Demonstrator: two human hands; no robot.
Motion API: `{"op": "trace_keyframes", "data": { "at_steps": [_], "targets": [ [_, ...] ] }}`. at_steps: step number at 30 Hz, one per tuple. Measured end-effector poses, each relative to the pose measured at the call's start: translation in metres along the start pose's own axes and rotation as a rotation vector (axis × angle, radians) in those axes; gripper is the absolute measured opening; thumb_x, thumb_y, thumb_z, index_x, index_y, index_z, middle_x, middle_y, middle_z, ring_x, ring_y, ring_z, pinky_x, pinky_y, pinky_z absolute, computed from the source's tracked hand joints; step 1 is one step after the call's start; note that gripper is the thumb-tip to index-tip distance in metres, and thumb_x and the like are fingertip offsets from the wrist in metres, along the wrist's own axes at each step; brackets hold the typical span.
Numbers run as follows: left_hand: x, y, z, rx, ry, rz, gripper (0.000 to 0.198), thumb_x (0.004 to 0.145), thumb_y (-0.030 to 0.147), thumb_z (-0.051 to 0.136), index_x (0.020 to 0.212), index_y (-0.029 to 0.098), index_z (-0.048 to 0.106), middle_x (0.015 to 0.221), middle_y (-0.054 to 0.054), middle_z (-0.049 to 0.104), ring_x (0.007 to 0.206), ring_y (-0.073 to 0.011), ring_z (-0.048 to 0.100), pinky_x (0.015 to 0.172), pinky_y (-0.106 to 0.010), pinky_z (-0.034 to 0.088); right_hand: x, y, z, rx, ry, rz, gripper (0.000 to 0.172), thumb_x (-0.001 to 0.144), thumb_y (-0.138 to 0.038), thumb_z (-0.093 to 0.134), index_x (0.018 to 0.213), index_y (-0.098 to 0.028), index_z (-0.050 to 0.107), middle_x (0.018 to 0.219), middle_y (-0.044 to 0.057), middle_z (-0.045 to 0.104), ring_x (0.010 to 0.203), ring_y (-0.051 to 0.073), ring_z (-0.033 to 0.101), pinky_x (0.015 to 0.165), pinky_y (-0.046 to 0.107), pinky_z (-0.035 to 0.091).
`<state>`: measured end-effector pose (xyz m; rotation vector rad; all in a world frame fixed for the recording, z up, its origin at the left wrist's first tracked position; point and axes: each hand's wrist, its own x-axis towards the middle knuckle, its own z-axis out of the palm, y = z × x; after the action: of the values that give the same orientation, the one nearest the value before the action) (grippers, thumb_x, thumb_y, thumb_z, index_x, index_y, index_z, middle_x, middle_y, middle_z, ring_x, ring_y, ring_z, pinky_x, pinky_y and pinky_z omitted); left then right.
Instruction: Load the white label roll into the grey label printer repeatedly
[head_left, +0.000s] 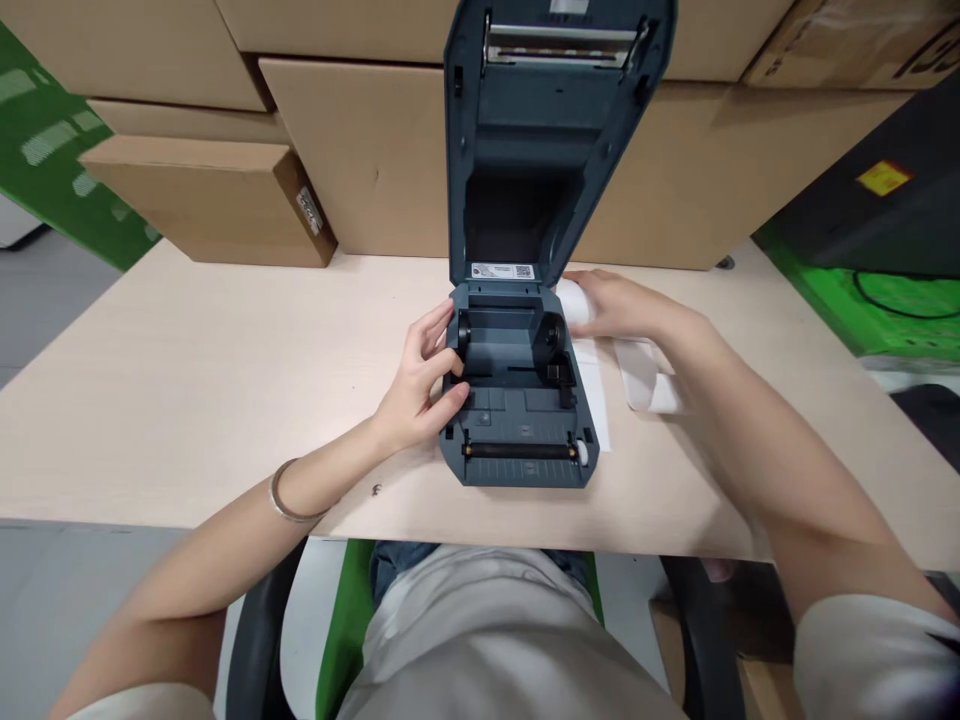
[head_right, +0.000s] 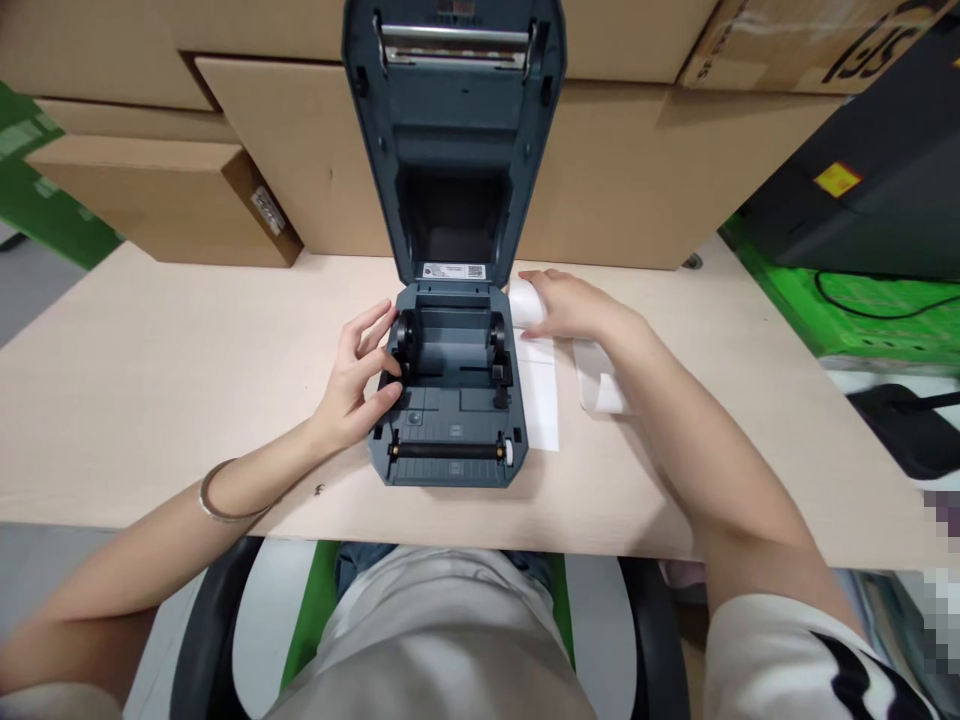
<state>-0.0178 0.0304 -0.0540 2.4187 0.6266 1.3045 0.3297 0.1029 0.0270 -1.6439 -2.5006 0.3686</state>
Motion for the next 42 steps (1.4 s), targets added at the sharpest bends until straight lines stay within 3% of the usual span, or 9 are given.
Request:
{"op": "trace_keyframes", "data": {
  "at_steps": [4, 9, 16, 23, 27, 30, 33, 37, 42],
  "targets": [
    [0.000, -0.002, 0.002, 0.013, 0.011, 0.013, 0.030, 0.112, 0.047, 0.052, 0.099, 0.021, 0.059, 0.176, -0.015, 0.027, 0.169, -0.0376, 0.032, 0.136, -0.064, 0.040, -0.007, -0.006, -0.008, -0.158, -0.076, 0.011, 0.067, 0.076, -0.042, 0.081, 0.140, -0.027, 0.069, 0.132, 0.011, 0.076, 0.117, 0.038, 0.069, 0.094, 0.048, 0.055],
    [0.001, -0.003, 0.005, 0.002, 0.036, 0.040, 0.028, 0.112, 0.046, 0.052, 0.099, 0.022, 0.058, 0.175, -0.014, 0.029, 0.169, -0.0359, 0.033, 0.137, -0.061, 0.040, -0.043, -0.011, -0.060, -0.220, -0.065, 0.007, 0.061, 0.077, -0.046, 0.082, 0.135, -0.029, 0.070, 0.123, 0.008, 0.078, 0.106, 0.035, 0.074, 0.081, 0.043, 0.053],
    [0.000, -0.003, 0.008, -0.005, 0.049, 0.038, 0.030, 0.112, 0.048, 0.051, 0.099, 0.021, 0.057, 0.175, -0.015, 0.029, 0.168, -0.0366, 0.033, 0.136, -0.061, 0.040, -0.059, -0.051, -0.102, -0.103, -0.092, -0.125, 0.077, 0.064, -0.061, 0.091, 0.133, -0.033, 0.072, 0.113, 0.004, 0.081, 0.087, 0.028, 0.075, 0.065, 0.038, 0.054],
    [0.001, -0.003, 0.007, -0.012, 0.035, 0.050, 0.027, 0.112, 0.045, 0.052, 0.100, 0.021, 0.056, 0.174, -0.017, 0.027, 0.169, -0.0386, 0.031, 0.135, -0.064, 0.040, -0.007, -0.121, -0.051, -0.076, -0.235, -0.157, 0.063, 0.070, -0.048, 0.081, 0.129, -0.027, 0.072, 0.113, 0.004, 0.080, 0.092, 0.029, 0.074, 0.071, 0.036, 0.052],
    [0.001, -0.001, 0.006, -0.010, 0.026, 0.031, 0.024, 0.111, 0.041, 0.053, 0.098, 0.021, 0.057, 0.174, -0.018, 0.028, 0.169, -0.0390, 0.030, 0.136, -0.067, 0.036, 0.016, -0.116, -0.017, -0.133, -0.236, -0.175, 0.061, 0.070, -0.046, 0.079, 0.127, -0.025, 0.072, 0.116, 0.006, 0.081, 0.104, 0.034, 0.074, 0.080, 0.039, 0.054],
    [0.001, 0.001, 0.006, -0.022, 0.018, 0.014, 0.024, 0.111, 0.041, 0.053, 0.098, 0.021, 0.057, 0.174, -0.017, 0.028, 0.168, -0.0385, 0.031, 0.137, -0.066, 0.035, 0.016, -0.108, -0.004, -0.135, -0.214, -0.224, 0.067, 0.073, -0.051, 0.081, 0.132, -0.022, 0.072, 0.125, 0.009, 0.079, 0.120, 0.038, 0.071, 0.103, 0.050, 0.055],
    [0.001, 0.001, 0.007, -0.037, 0.024, 0.019, 0.023, 0.111, 0.040, 0.053, 0.098, 0.022, 0.056, 0.174, -0.017, 0.028, 0.168, -0.0377, 0.031, 0.137, -0.065, 0.035, -0.005, -0.112, -0.003, -0.187, -0.077, -0.270, 0.067, 0.085, -0.050, 0.076, 0.143, -0.015, 0.068, 0.139, 0.016, 0.073, 0.134, 0.041, 0.066, 0.124, 0.061, 0.043],
    [0.001, -0.002, 0.007, -0.049, 0.033, 0.031, 0.026, 0.111, 0.045, 0.054, 0.099, 0.021, 0.058, 0.175, -0.015, 0.028, 0.168, -0.0369, 0.032, 0.137, -0.063, 0.036, -0.060, -0.134, 0.003, -0.214, 0.140, -0.320, 0.053, 0.108, -0.041, 0.049, 0.146, -0.008, 0.066, 0.144, 0.022, 0.071, 0.133, 0.039, 0.068, 0.116, 0.059, 0.054],
    [-0.001, -0.005, 0.010, -0.049, 0.054, 0.020, 0.040, 0.114, 0.052, 0.043, 0.098, 0.022, 0.062, 0.177, -0.011, 0.028, 0.168, -0.0342, 0.034, 0.137, -0.058, 0.038, -0.119, -0.153, 0.043, -0.155, 0.189, -0.466, 0.068, 0.112, -0.057, 0.043, 0.157, -0.008, 0.057, 0.160, 0.022, 0.060, 0.149, 0.038, 0.059, 0.120, 0.058, 0.055]
  ]
}}
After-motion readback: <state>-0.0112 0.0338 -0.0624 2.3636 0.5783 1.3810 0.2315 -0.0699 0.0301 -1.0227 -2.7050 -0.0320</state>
